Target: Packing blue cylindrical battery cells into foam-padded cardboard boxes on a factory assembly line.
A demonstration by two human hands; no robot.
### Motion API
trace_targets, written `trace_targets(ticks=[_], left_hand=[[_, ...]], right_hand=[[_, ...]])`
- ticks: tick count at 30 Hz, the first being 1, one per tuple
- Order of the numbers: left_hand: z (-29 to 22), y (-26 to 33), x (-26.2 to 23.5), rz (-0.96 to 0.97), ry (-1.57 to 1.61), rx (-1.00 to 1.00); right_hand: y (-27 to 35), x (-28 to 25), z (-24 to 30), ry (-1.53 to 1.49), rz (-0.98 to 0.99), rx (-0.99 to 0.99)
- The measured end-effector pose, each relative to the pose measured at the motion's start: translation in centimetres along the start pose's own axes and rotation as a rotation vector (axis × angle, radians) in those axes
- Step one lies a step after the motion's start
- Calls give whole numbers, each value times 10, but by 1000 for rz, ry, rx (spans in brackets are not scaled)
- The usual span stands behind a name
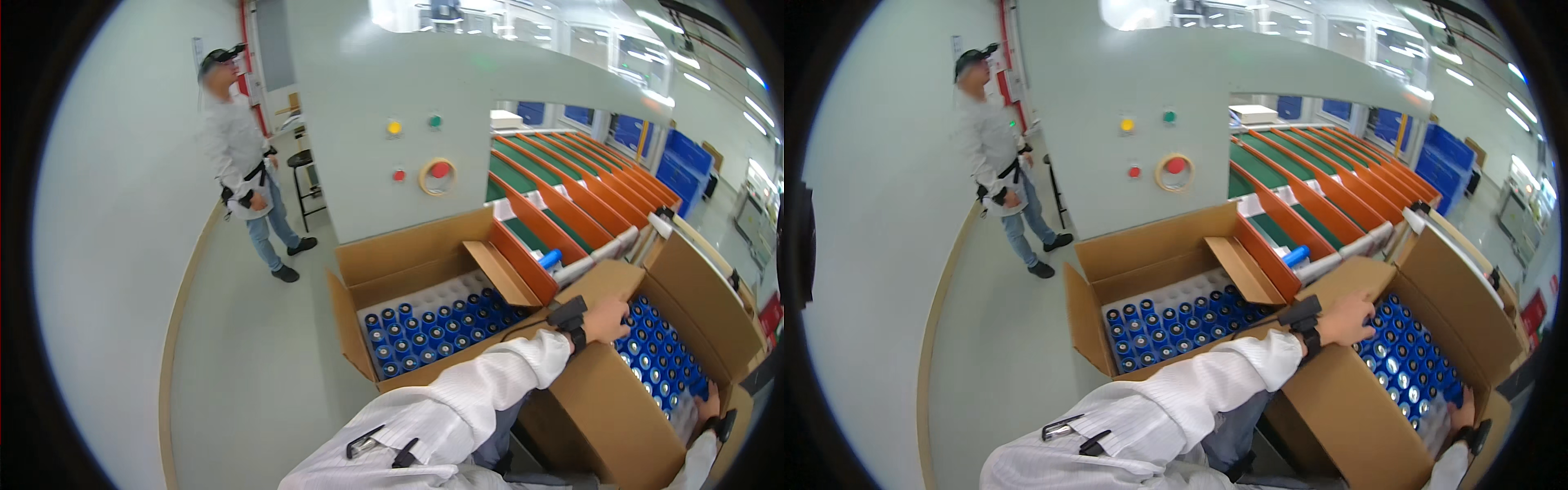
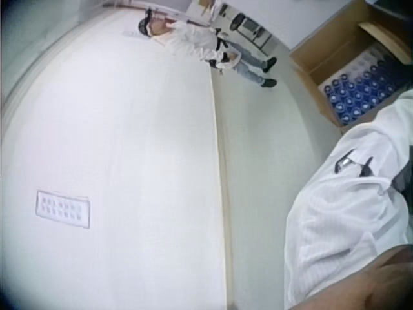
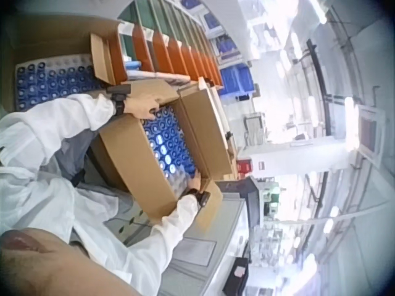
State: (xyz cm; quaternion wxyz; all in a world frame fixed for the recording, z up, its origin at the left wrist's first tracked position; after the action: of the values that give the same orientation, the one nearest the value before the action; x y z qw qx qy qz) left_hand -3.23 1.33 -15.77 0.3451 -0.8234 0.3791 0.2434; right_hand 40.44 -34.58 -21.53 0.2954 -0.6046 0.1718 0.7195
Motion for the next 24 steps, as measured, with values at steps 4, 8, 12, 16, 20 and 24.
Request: trace_targets(ticks=[4,8,12,16,20,24], left_hand=[[3,-2,-6,-12,6,46],[9,-1,-5,-79,-20,71],[7,-3,-4,-83,0,85],[-1,-1,-6,-99,17,79],[-6,1,-9,-101,-51,159],[22,-36,-78,43,342,-132]], right_hand=[[1,-2,3,-137,-58,-12],[10,-15,39,-194,-143,-47],[17,-24,47,-139,-120,50],[20,-30,40,-203,-157,87],[25,-34,40,-222,-126,108],[28,-33,46,-298,-115,132]])
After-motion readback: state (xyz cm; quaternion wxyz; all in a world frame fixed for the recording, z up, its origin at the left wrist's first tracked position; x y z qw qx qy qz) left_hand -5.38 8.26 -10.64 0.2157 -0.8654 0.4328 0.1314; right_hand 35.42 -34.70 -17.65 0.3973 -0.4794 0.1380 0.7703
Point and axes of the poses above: each hand's wrist, its own y-axis away from the middle knuckle, its own x-axis out of the palm, z = x × y, the point moved 1 cm from there along -y, towards the middle knuckle
